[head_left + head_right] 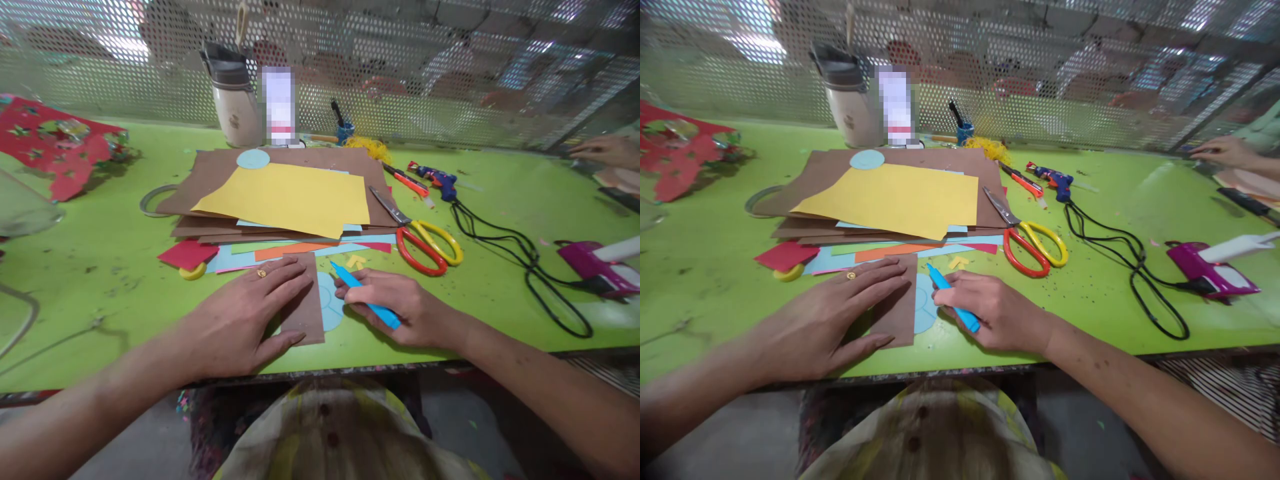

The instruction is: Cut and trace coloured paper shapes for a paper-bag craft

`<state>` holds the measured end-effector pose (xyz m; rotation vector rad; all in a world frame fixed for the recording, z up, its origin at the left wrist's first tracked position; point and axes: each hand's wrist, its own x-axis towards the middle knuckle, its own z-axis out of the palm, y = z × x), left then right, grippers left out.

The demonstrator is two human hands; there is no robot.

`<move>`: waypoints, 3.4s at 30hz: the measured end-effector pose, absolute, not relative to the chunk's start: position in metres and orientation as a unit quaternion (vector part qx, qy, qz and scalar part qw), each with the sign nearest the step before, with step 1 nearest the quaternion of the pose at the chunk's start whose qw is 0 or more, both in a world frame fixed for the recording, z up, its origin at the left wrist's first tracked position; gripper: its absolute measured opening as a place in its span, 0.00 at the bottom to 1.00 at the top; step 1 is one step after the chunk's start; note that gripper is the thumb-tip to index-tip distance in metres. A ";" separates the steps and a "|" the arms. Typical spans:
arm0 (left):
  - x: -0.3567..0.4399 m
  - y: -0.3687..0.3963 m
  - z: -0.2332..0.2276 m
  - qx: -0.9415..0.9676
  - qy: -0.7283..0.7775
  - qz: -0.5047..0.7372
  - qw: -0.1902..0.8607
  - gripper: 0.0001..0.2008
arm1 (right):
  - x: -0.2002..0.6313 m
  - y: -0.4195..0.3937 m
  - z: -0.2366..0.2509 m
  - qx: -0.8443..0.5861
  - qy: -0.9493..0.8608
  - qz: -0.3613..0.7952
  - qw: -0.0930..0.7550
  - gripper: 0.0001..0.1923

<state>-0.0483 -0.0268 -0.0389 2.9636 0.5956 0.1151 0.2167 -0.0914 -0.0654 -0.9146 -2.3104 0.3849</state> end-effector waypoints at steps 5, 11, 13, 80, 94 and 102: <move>-0.048 -0.026 -0.040 0.978 0.195 0.041 0.058 0.31 | 0.217 -0.092 -0.065 -0.347 -0.875 0.142 0.307 0.14; -0.051 -0.027 -0.041 0.975 0.201 0.052 0.074 0.30 | 0.217 -0.091 -0.066 -0.343 -0.875 0.150 0.306 0.14; -0.051 -0.027 -0.042 0.976 0.201 0.053 0.071 0.30 | 0.217 -0.090 -0.067 -0.339 -0.877 0.155 0.304 0.14; -0.067 -0.032 -0.041 0.959 0.282 0.036 0.010 0.32 | 0.216 -0.098 -0.068 -0.401 -0.865 0.100 0.286 0.16; -0.061 -0.032 -0.044 0.965 0.260 0.034 -0.008 0.28 | 0.211 -0.097 -0.065 -0.421 -0.862 0.108 0.262 0.21; -0.059 -0.033 -0.038 0.967 0.254 0.024 -0.014 0.24 | 0.208 -0.098 -0.064 -0.440 -0.862 0.088 0.234 0.22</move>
